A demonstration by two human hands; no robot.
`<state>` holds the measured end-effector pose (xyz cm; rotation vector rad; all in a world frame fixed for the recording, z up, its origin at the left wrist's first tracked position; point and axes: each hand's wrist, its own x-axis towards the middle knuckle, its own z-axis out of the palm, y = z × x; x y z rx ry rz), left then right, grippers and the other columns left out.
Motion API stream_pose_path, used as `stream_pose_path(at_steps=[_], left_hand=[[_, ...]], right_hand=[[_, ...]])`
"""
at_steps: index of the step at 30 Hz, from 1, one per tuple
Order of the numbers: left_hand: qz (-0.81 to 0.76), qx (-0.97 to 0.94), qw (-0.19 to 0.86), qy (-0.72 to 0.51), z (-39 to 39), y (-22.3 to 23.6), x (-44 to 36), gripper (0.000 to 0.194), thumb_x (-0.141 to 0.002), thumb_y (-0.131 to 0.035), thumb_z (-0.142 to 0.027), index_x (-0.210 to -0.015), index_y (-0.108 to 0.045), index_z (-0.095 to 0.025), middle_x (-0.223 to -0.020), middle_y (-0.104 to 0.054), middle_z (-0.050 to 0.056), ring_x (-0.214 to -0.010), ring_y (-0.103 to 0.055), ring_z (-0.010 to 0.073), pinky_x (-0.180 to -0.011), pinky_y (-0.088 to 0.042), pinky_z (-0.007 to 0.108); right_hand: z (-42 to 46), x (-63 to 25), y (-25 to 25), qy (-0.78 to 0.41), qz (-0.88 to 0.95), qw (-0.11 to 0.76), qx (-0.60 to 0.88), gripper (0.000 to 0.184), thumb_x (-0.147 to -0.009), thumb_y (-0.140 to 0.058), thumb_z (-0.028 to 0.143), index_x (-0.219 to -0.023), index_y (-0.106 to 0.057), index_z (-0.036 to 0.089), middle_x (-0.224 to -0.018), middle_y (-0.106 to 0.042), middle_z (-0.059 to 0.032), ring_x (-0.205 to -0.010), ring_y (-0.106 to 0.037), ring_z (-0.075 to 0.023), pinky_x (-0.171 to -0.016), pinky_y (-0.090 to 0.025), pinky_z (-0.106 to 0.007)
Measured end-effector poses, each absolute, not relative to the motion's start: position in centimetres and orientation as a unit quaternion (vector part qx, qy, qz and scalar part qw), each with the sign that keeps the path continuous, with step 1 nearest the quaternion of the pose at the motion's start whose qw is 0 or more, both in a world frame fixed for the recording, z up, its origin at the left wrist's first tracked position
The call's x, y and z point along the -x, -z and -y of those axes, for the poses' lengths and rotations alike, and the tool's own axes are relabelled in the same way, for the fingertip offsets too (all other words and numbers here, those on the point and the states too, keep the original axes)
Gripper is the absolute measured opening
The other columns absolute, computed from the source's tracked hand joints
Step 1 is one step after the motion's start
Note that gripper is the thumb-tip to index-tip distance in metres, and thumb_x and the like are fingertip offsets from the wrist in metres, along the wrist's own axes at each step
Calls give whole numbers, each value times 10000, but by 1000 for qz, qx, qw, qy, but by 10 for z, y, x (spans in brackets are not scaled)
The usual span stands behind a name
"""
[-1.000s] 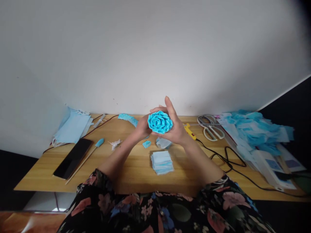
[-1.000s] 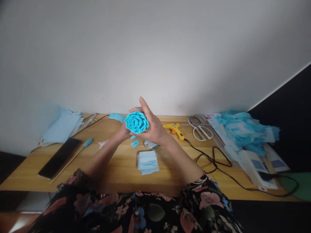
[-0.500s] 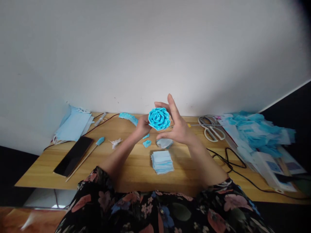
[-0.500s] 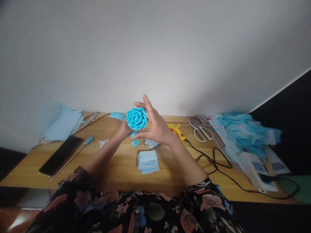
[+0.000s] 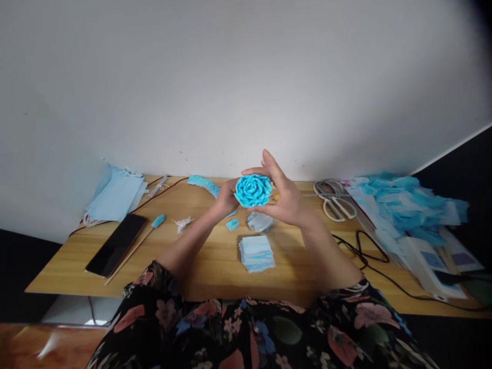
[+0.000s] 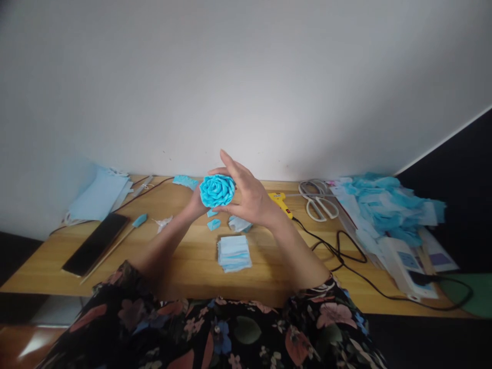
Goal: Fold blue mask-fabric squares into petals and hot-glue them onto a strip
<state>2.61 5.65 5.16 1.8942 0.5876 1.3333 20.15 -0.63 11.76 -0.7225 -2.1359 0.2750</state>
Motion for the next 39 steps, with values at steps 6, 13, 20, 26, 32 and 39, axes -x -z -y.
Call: stream_pose_path(at_steps=[6, 13, 20, 26, 32, 39], left_hand=[[-238, -731, 366, -525, -54, -57, -26, 440, -752, -788, -572, -678, -654, -160, -692, -695, 29, -685, -595, 167, -647, -519, 291], [-219, -714, 403, -529, -52, -60, -27, 496, -721, -812, -628, -636, -621, -178, -653, -664, 17, -652, -580, 157, -626, -539, 292], [-236, -694, 426, -531, -58, -51, -27, 485, -709, -807, -611, -582, -596, -194, -615, -636, 10, -633, -558, 161, -624, -534, 312], [-246, -690, 425, -531, -60, -45, -29, 459, -710, -790, -598, -598, -593, -199, -659, -671, 17, -654, -581, 171, -669, -555, 336], [-256, -708, 396, -526, -63, -39, -28, 373, -765, -748, -546, -684, -644, -196, -758, -736, 43, -706, -639, 199, -714, -587, 363], [-269, -736, 356, -509, -69, -27, -22, 193, -783, -739, -383, -760, -670, -204, -876, -774, 81, -843, -698, 249, -809, -611, 407]], right_hand=[[7, -200, -117, -79, 848, 433, 296, 1079, -867, -778, 325, -1681, -71, 347, -1384, -692, -84, -1400, -567, -342, -1244, -356, -664], [9, -197, -116, -71, 837, 437, 321, 1148, -812, -835, 358, -1679, -82, 361, -1418, -666, -93, -1317, -630, -344, -1215, -381, -686], [11, -204, -125, -100, 847, 409, 325, 1245, -785, -860, 376, -1678, 8, 375, -1488, -618, -94, -1407, -563, -360, -1261, -281, -714], [14, -204, -125, -124, 850, 398, 323, 1152, -841, -806, 358, -1679, -15, 376, -1497, -612, -97, -1388, -581, -351, -1213, -390, -683], [15, -202, -125, -115, 844, 402, 336, 1133, -840, -811, 341, -1681, -53, 361, -1446, -647, -96, -1357, -601, -336, -1221, -395, -650], [13, -214, -133, -146, 856, 368, 334, 1225, -762, -882, 390, -1682, -74, 361, -1550, -564, -112, -1446, -525, -353, -1207, -435, -617]])
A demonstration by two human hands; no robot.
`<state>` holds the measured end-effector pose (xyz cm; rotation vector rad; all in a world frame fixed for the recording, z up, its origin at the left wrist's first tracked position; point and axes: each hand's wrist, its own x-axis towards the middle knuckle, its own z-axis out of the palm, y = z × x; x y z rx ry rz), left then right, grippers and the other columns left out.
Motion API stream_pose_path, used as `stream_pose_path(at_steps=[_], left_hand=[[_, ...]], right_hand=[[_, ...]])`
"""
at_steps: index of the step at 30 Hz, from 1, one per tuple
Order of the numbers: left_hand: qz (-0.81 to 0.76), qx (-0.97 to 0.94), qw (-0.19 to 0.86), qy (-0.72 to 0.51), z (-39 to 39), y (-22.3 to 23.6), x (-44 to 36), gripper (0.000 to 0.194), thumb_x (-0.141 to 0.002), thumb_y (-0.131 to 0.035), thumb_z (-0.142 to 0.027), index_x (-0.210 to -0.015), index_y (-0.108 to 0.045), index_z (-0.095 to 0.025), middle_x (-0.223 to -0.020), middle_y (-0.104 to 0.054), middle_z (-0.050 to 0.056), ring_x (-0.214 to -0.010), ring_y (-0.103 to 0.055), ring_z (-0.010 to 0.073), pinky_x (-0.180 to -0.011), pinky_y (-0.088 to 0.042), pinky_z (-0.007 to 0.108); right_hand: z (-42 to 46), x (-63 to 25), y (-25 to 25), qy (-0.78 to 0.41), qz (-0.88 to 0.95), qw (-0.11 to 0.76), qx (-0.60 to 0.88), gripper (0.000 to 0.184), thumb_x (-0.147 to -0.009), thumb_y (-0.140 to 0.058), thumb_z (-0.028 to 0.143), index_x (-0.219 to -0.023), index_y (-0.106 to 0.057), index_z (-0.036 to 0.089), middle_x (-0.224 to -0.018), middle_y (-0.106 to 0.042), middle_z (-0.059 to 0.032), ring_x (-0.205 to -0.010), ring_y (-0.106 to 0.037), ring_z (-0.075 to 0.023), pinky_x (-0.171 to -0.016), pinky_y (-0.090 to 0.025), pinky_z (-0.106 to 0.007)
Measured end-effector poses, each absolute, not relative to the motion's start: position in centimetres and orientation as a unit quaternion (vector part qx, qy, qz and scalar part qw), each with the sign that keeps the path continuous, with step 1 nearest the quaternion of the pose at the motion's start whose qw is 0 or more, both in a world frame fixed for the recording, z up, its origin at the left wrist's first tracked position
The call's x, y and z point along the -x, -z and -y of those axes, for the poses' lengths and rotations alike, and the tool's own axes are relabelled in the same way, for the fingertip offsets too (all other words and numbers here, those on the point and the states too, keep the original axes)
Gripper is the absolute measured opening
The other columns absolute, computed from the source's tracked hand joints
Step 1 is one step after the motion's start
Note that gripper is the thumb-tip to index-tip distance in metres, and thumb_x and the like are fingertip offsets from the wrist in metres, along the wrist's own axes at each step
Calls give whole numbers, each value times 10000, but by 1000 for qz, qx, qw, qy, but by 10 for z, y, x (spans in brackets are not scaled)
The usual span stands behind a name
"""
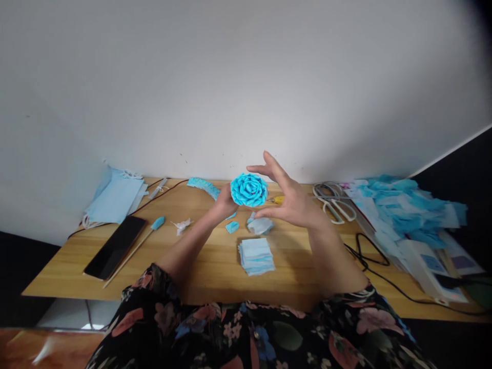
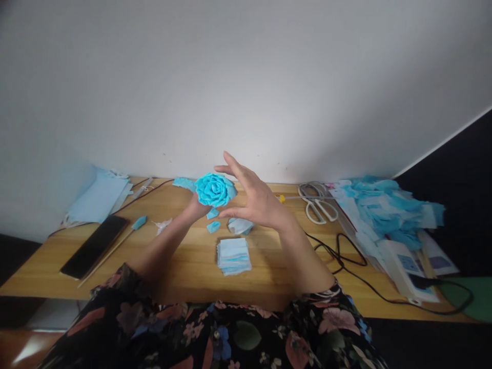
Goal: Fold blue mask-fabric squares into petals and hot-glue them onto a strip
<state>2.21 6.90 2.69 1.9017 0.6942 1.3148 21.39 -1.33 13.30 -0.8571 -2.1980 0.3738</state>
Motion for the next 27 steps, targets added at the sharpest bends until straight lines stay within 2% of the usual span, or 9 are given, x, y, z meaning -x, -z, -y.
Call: stream_pose_path(at_steps=[3, 7, 11, 13, 15, 17, 18, 22, 27], left_hand=[[-286, -748, 342, -492, -70, -26, -21, 116, -786, -709, -310, -759, -678, -202, -856, -770, 75, -855, -701, 251, -804, -611, 395], [-288, -769, 337, -461, -70, -26, -22, 126, -761, -719, -275, -692, -644, -201, -769, -747, 58, -806, -691, 247, -754, -612, 385], [-298, -756, 319, -488, -72, -24, -22, 59, -793, -669, -243, -762, -671, -193, -873, -777, 77, -855, -714, 245, -797, -607, 382], [-295, -757, 311, -493, -73, -23, -21, 68, -797, -667, -242, -751, -667, -192, -855, -776, 80, -837, -714, 245, -783, -602, 381], [-287, -763, 309, -490, -74, -24, -19, 96, -789, -682, -245, -715, -651, -194, -811, -765, 71, -799, -704, 239, -783, -594, 382], [-273, -766, 310, -493, -74, -28, -18, 111, -784, -696, -250, -702, -649, -192, -803, -757, 64, -791, -696, 230, -801, -582, 375], [-263, -766, 311, -498, -74, -30, -18, 109, -788, -694, -249, -706, -654, -189, -812, -756, 62, -798, -694, 227, -809, -575, 370], [-244, -776, 289, -505, -70, -40, -17, 150, -840, -632, -215, -698, -663, -179, -790, -733, 57, -758, -666, 205, -764, -548, 337], [-241, -802, 249, -487, -68, -46, -17, 160, -854, -599, -172, -736, -707, -175, -829, -747, 75, -816, -674, 219, -750, -518, 318]], right_hand=[[14, -217, -134, -161, 856, 353, 341, 1144, -807, -843, 347, -1680, -104, 373, -1569, -547, -100, -1454, -522, -341, -1211, -430, -613], [14, -217, -134, -155, 862, 359, 324, 1033, -852, -795, 328, -1672, -168, 367, -1530, -587, -93, -1406, -570, -321, -1189, -452, -604], [14, -218, -137, -115, 859, 390, 311, 917, -846, -804, 402, -1625, -326, 338, -1505, -603, -100, -1397, -566, -322, -1182, -453, -600], [15, -219, -141, -81, 852, 414, 310, 729, -850, -794, 456, -1509, -511, 326, -1460, -634, -94, -1401, -554, -332, -1179, -451, -607], [17, -220, -144, -40, 841, 440, 311, 432, -886, -756, 433, -1298, -677, 329, -1360, -691, -73, -1362, -579, -327, -1154, -470, -610], [17, -220, -145, -6, 832, 459, 312, 172, -922, -714, 351, -1090, -746, 332, -1262, -729, -48, -1298, -619, -313, -1110, -501, -608], [17, -219, -146, 7, 829, 465, 311, 104, -929, -702, 313, -1018, -753, 330, -1232, -739, -39, -1272, -633, -306, -1087, -515, -606], [16, -218, -144, 34, 827, 473, 302, 92, -923, -699, 254, -930, -760, 323, -1204, -759, -28, -1231, -651, -300, -1049, -533, -601], [15, -217, -143, 34, 836, 446, 319, 161, -952, -650, 255, -1005, -784, 326, -1304, -747, -17, -1278, -635, -294, -1087, -512, -600]])
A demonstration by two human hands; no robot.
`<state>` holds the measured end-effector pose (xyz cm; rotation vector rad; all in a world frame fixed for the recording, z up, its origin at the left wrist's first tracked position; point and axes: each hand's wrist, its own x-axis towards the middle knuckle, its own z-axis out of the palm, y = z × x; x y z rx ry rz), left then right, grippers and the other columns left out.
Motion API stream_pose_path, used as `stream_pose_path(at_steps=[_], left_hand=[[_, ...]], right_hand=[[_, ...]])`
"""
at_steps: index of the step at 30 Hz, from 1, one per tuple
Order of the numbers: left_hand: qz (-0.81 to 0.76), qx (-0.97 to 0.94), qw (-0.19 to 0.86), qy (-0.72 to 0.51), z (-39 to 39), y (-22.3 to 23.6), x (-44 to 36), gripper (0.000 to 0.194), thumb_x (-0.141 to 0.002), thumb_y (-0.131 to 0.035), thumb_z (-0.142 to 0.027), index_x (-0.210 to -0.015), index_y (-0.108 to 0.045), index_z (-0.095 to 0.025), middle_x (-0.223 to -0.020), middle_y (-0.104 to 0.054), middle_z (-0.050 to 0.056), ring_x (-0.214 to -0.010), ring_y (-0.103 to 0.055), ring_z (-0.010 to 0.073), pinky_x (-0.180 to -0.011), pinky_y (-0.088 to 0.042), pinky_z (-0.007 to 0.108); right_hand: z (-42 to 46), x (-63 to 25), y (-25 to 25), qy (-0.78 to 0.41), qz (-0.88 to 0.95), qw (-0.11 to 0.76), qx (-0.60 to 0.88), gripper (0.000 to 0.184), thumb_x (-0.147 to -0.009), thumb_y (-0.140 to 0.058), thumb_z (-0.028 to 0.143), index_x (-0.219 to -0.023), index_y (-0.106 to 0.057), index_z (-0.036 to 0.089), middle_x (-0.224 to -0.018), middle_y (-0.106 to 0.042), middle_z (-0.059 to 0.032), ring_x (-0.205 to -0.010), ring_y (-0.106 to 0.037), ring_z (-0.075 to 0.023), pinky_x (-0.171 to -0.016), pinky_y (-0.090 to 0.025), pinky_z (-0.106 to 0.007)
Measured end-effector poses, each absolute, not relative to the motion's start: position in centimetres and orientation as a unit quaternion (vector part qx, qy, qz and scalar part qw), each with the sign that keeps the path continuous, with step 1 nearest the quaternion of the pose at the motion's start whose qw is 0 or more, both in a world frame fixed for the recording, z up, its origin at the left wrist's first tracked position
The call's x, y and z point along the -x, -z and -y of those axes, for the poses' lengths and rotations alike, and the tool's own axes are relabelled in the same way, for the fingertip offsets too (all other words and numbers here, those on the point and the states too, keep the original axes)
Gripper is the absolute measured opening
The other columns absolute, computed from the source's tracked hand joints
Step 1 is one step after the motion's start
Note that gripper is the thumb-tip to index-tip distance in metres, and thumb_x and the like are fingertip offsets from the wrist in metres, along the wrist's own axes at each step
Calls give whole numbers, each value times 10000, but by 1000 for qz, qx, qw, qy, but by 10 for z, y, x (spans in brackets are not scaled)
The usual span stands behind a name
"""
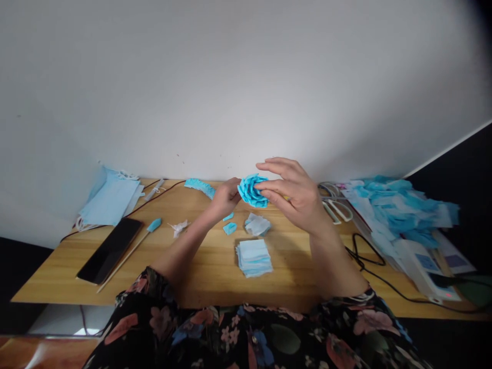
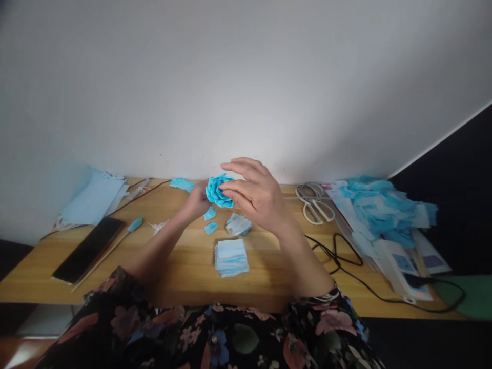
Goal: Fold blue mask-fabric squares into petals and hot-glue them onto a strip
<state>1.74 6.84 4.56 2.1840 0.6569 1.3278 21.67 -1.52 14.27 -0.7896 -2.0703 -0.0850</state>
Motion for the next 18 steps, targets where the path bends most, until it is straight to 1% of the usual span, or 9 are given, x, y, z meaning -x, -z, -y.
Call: stream_pose_path(at_steps=[2, 5, 8, 9, 10, 13, 14, 16, 18], left_hand=[[-232, -802, 245, -494, -69, -46, -18, 187, -876, -583, -180, -750, -721, -178, -818, -742, 74, -809, -671, 217, -747, -511, 315], [-219, -799, 244, -504, -70, -45, -18, 212, -891, -580, -199, -722, -706, -178, -773, -722, 69, -781, -657, 213, -724, -497, 308], [-225, -795, 249, -506, -70, -43, -19, 201, -883, -591, -204, -709, -689, -179, -764, -708, 69, -769, -647, 213, -713, -492, 309], [-227, -792, 253, -507, -70, -42, -19, 208, -887, -594, -221, -705, -685, -181, -760, -704, 69, -765, -643, 213, -713, -494, 311], [-229, -790, 258, -507, -70, -42, -19, 224, -896, -596, -249, -698, -679, -184, -758, -702, 68, -758, -639, 211, -716, -499, 315], [-233, -785, 279, -502, -70, -42, -20, 309, -920, -599, -374, -681, -664, -189, -765, -706, 69, -762, -640, 209, -745, -523, 329], [-232, -784, 286, -500, -69, -43, -20, 324, -920, -602, -411, -692, -669, -190, -773, -712, 70, -777, -647, 211, -765, -534, 335], [-227, -782, 298, -498, -67, -45, -21, 319, -914, -614, -446, -736, -690, -193, -793, -726, 71, -820, -667, 220, -810, -551, 348], [-215, -785, 302, -496, -65, -47, -21, 295, -913, -624, -432, -757, -696, -192, -794, -734, 72, -834, -680, 226, -828, -561, 355]], right_hand=[[16, -217, -143, 29, 829, 450, 330, 200, -973, -618, 266, -1063, -787, 326, -1329, -739, -24, -1290, -632, -291, -1101, -505, -593], [18, -220, -145, 15, 816, 472, 335, 237, -998, -583, 283, -1122, -781, 323, -1323, -740, -41, -1281, -642, -282, -1121, -498, -574], [20, -226, -148, -14, 818, 472, 328, 273, -999, -599, 340, -1229, -744, 321, -1334, -733, -54, -1298, -641, -282, -1155, -481, -562], [21, -228, -149, -31, 823, 460, 331, 336, -981, -632, 385, -1302, -707, 323, -1373, -713, -59, -1329, -624, -290, -1172, -468, -565], [21, -230, -150, -50, 830, 442, 337, 458, -948, -679, 441, -1390, -649, 326, -1426, -681, -66, -1366, -599, -304, -1189, -452, -573], [19, -233, -150, -111, 846, 392, 345, 966, -787, -810, 595, -1609, -373, 338, -1569, -555, -105, -1464, -507, -359, -1217, -403, -630], [18, -233, -149, -125, 849, 382, 344, 1083, -748, -834, 614, -1643, -288, 341, -1594, -525, -117, -1484, -481, -373, -1220, -387, -653], [16, -232, -146, -141, 851, 373, 342, 1195, -722, -861, 598, -1670, -177, 350, -1617, -491, -129, -1511, -443, -387, -1223, -361, -687], [15, -229, -143, -144, 850, 373, 342, 1219, -734, -878, 532, -1677, -124, 365, -1628, -475, -124, -1525, -423, -383, -1230, -351, -693]])
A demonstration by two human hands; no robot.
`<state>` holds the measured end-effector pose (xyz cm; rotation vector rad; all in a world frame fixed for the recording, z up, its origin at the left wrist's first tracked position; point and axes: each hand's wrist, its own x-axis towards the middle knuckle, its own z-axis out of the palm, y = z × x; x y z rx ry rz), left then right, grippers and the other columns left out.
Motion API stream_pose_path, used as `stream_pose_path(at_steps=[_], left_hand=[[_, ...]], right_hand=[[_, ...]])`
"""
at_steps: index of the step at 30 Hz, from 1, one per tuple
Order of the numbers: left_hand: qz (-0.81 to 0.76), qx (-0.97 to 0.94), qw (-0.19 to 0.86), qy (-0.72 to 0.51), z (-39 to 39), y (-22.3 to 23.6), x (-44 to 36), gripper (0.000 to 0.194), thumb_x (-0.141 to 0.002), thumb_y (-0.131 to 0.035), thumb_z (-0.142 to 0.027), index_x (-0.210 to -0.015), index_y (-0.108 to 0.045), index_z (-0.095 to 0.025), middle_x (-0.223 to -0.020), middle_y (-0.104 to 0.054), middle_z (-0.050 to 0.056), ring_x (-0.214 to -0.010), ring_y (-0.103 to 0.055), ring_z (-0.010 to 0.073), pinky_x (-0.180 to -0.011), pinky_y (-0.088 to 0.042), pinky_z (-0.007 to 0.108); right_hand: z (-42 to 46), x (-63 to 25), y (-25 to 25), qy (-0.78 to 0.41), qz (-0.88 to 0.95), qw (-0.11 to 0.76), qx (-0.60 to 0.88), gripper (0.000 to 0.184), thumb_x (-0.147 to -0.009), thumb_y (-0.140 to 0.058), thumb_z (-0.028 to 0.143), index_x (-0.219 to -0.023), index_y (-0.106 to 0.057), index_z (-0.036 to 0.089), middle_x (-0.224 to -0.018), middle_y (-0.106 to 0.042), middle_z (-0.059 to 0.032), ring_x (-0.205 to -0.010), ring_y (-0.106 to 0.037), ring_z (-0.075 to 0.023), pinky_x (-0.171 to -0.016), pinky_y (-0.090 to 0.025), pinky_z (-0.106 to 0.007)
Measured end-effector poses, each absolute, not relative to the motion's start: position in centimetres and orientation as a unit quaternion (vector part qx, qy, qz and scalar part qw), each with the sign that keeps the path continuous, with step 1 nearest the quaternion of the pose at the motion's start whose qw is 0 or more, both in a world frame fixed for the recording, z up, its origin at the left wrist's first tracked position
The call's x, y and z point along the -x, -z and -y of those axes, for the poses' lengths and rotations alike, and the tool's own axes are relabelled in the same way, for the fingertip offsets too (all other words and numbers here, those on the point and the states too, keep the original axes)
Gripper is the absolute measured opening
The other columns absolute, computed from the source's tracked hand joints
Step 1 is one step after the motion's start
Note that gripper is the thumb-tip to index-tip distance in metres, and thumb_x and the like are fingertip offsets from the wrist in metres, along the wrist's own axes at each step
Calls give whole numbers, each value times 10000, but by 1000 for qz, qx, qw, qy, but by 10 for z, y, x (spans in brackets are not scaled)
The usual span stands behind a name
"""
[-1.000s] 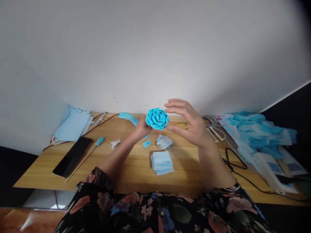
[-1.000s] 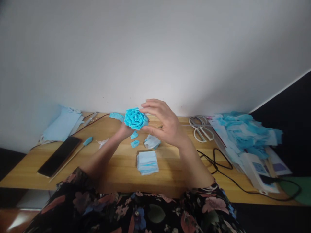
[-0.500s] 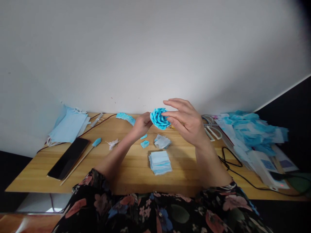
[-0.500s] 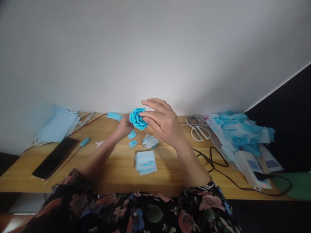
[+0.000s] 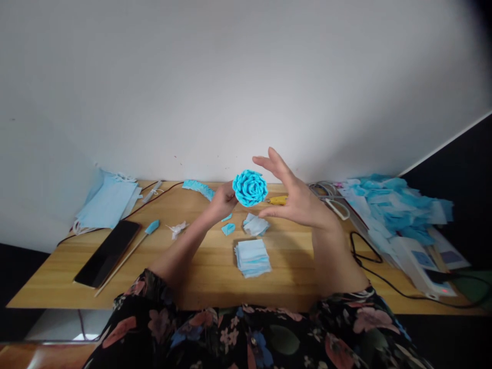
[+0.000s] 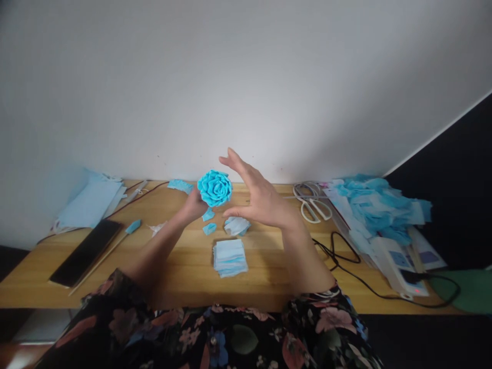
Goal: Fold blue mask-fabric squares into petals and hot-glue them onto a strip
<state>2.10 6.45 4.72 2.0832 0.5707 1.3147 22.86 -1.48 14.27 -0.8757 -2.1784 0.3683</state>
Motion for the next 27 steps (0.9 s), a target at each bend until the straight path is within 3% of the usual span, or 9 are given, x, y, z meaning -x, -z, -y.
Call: stream_pose_path(at_steps=[7, 10, 16, 20, 27], left_hand=[[-198, -793, 316, -482, -55, -52, -21, 243, -930, -628, -354, -764, -689, -186, -837, -752, 76, -863, -706, 232, -830, -565, 356], [-204, -788, 321, -483, -53, -54, -21, 241, -915, -665, -385, -786, -702, -184, -867, -762, 75, -848, -702, 225, -805, -559, 342], [-215, -775, 318, -502, -52, -61, -21, 349, -882, -706, -486, -713, -685, -180, -732, -717, 43, -746, -668, 201, -723, -525, 301], [-186, -776, 290, -528, -54, -62, -21, 384, -902, -699, -470, -655, -681, -177, -695, -698, 24, -686, -641, 168, -658, -487, 264], [-188, -766, 271, -552, -61, -58, -17, 381, -907, -701, -473, -667, -733, -178, -746, -749, 49, -723, -681, 185, -701, -526, 288]], right_hand=[[16, -217, -135, -150, 845, 390, 334, 1204, -797, -851, 330, -1683, -37, 372, -1575, -541, -97, -1471, -504, -340, -1205, -439, -632], [18, -214, -134, -142, 831, 409, 349, 1151, -823, -818, 297, -1684, -57, 375, -1522, -599, -86, -1380, -590, -324, -1165, -492, -607], [18, -210, -131, -124, 819, 423, 367, 1087, -848, -781, 262, -1684, -92, 356, -1465, -644, -80, -1289, -648, -305, -1130, -537, -562], [14, -209, -126, -134, 813, 438, 360, 1099, -861, -783, 327, -1682, -54, 360, -1513, -598, -88, -1326, -624, -311, -1158, -504, -585], [8, -213, -127, -159, 822, 434, 332, 1257, -777, -865, 444, -1681, 7, 380, -1628, -475, -94, -1516, -433, -358, -1263, -332, -651]])
